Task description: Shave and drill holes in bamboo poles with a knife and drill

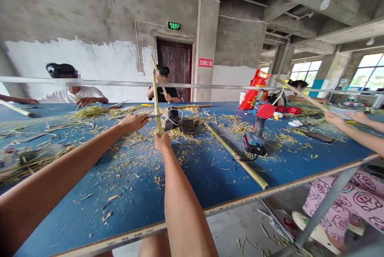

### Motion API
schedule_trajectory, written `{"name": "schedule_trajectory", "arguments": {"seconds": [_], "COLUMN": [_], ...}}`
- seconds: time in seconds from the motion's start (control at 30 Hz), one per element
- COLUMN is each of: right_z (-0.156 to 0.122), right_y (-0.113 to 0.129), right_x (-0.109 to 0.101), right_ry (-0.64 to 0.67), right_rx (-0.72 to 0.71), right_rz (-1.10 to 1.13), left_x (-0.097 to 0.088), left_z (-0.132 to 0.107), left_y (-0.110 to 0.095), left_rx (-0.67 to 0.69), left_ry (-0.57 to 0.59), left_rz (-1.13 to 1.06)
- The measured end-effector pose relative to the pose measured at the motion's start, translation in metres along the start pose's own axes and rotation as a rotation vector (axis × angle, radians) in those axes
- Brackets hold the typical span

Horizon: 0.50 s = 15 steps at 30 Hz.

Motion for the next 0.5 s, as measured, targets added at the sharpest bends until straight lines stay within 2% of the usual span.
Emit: {"name": "schedule_trajectory", "arguments": {"seconds": [0.2, 0.5], "right_z": [-0.002, -0.002], "right_y": [0.002, 0.002], "right_x": [-0.002, -0.005], "right_ry": [-0.014, -0.065], "right_rx": [0.014, 0.039], "right_rz": [-0.041, -0.136], "left_x": [-0.002, 0.007], "left_z": [0.007, 0.017], "left_y": [0.001, -0.001], "left_rx": [-0.068, -0.163], "left_ry": [0.015, 0.031], "left_rz": [0.015, -0.002]}}
Point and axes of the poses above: each hand's wrist, its own z-axis towards the middle knuckle, its own x-axis out of the palm, y = z × x, the point moved 9 cm from there along z, towards the middle knuckle, and after that the axes turned 4 degrees about -x, right-handed, at the moved point
